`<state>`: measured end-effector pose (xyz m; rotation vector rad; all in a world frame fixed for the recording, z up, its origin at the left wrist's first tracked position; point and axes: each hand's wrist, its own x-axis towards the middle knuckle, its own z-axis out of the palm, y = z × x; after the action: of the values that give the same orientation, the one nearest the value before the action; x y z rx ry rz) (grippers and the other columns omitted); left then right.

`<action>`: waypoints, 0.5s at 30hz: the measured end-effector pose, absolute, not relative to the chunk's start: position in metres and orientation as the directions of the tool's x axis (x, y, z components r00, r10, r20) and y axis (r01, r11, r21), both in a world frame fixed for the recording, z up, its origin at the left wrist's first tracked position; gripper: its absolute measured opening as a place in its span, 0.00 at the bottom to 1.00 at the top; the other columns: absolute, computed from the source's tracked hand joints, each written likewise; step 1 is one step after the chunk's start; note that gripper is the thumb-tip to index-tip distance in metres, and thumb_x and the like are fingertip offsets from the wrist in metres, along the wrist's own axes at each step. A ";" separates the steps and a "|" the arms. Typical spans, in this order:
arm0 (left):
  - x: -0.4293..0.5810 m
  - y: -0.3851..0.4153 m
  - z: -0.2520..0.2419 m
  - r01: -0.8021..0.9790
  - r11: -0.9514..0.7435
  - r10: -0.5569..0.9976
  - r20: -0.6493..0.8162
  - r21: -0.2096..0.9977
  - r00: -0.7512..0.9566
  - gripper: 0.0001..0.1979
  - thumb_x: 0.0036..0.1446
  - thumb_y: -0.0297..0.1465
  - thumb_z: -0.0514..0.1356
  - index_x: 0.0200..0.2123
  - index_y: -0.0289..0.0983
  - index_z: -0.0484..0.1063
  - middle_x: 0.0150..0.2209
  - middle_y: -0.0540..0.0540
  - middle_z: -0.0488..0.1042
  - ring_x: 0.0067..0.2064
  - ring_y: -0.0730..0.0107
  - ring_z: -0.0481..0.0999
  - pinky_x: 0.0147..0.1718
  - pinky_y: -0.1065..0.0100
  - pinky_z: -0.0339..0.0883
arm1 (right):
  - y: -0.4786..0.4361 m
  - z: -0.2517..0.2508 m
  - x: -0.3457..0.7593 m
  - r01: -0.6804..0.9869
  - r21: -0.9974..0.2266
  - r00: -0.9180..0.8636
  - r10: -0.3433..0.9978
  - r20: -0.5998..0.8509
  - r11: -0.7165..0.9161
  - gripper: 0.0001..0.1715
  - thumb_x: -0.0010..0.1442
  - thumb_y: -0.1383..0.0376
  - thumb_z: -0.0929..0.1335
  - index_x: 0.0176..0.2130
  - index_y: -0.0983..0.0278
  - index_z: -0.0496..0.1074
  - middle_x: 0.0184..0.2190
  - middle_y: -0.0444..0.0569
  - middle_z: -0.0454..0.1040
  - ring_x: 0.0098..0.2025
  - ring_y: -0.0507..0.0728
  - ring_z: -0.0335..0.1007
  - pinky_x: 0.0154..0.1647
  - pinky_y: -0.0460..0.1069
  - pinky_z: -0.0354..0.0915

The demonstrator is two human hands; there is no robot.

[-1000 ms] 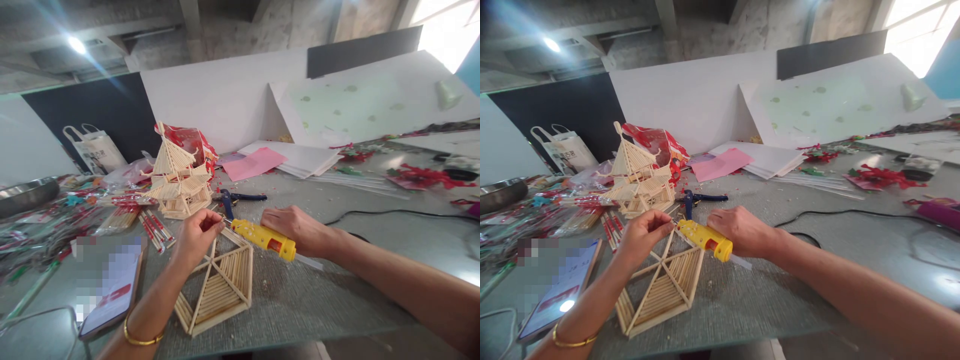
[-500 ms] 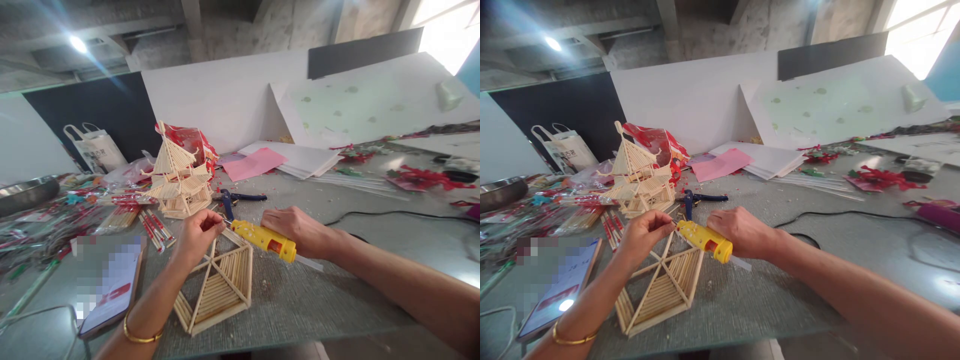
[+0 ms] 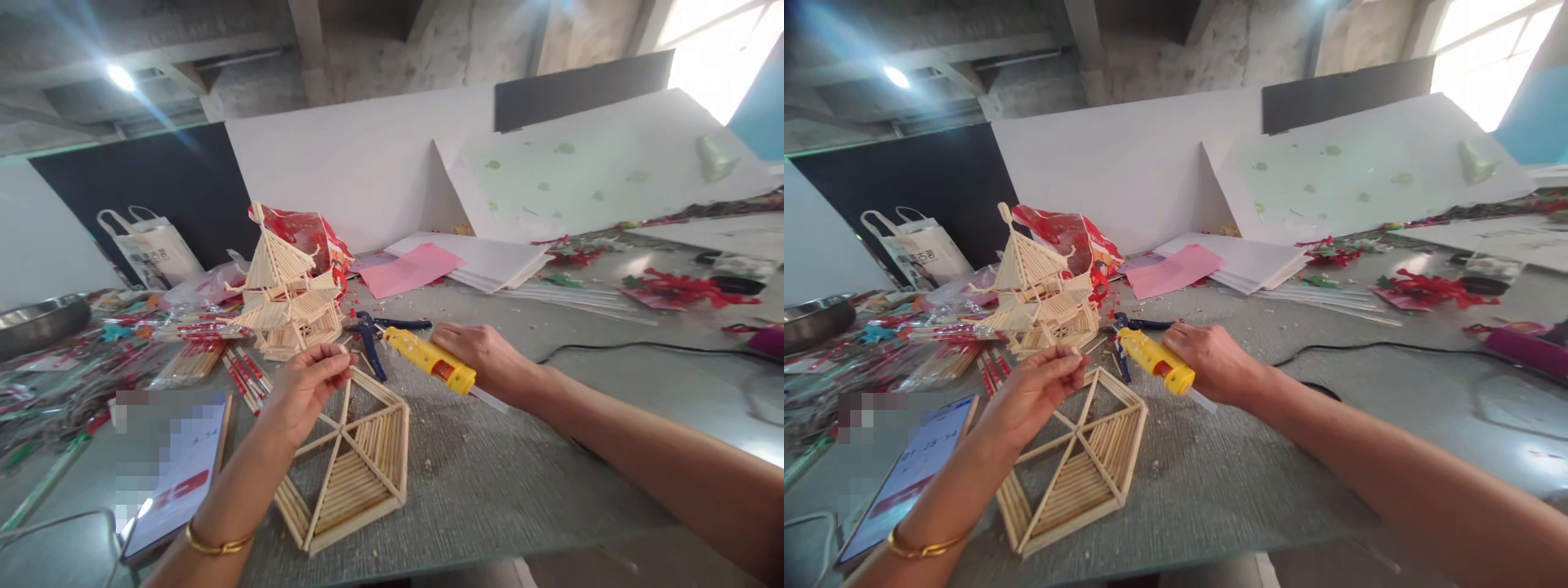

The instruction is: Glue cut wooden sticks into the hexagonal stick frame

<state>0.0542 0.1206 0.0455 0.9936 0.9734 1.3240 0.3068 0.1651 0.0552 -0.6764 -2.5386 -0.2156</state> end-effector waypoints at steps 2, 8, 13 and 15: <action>0.052 0.122 0.044 -0.433 0.053 0.999 -0.046 0.900 0.025 0.08 0.40 0.26 0.66 0.27 0.34 0.71 0.31 0.49 0.74 0.29 0.79 0.71 0.31 0.73 0.64 | 0.166 0.052 0.307 0.519 0.018 -0.735 0.436 0.520 0.854 0.10 0.60 0.65 0.56 0.28 0.65 0.59 0.25 0.47 0.63 0.24 0.49 0.55 0.24 0.46 0.52; 0.056 0.126 0.041 -0.631 0.130 0.984 -0.178 0.765 -0.014 0.11 0.39 0.25 0.67 0.29 0.32 0.71 0.31 0.49 0.73 0.30 0.78 0.71 0.29 0.73 0.65 | 0.153 0.049 0.294 0.451 0.043 -0.775 0.367 0.515 0.892 0.10 0.60 0.64 0.57 0.28 0.65 0.60 0.25 0.48 0.64 0.25 0.50 0.55 0.23 0.47 0.51; 0.064 0.124 0.042 -0.653 0.129 0.985 -0.170 0.746 0.001 0.11 0.40 0.28 0.66 0.29 0.33 0.70 0.28 0.50 0.71 0.30 0.79 0.70 0.29 0.74 0.65 | 0.144 0.050 0.288 0.424 0.119 -0.786 0.300 0.541 0.898 0.09 0.58 0.66 0.58 0.28 0.65 0.61 0.25 0.48 0.65 0.24 0.50 0.54 0.22 0.47 0.51; 0.066 0.124 0.042 -0.637 0.118 0.987 -0.158 0.762 -0.006 0.10 0.41 0.28 0.66 0.28 0.33 0.69 0.28 0.50 0.71 0.29 0.78 0.70 0.28 0.74 0.65 | 0.143 0.050 0.288 0.425 0.131 -0.794 0.300 0.528 0.896 0.07 0.58 0.67 0.58 0.28 0.65 0.61 0.25 0.48 0.64 0.24 0.50 0.54 0.23 0.47 0.51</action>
<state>0.0664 0.1236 0.0421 0.5634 0.7970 1.3937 0.2884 0.1432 0.0505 -0.5240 -2.5491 -0.3320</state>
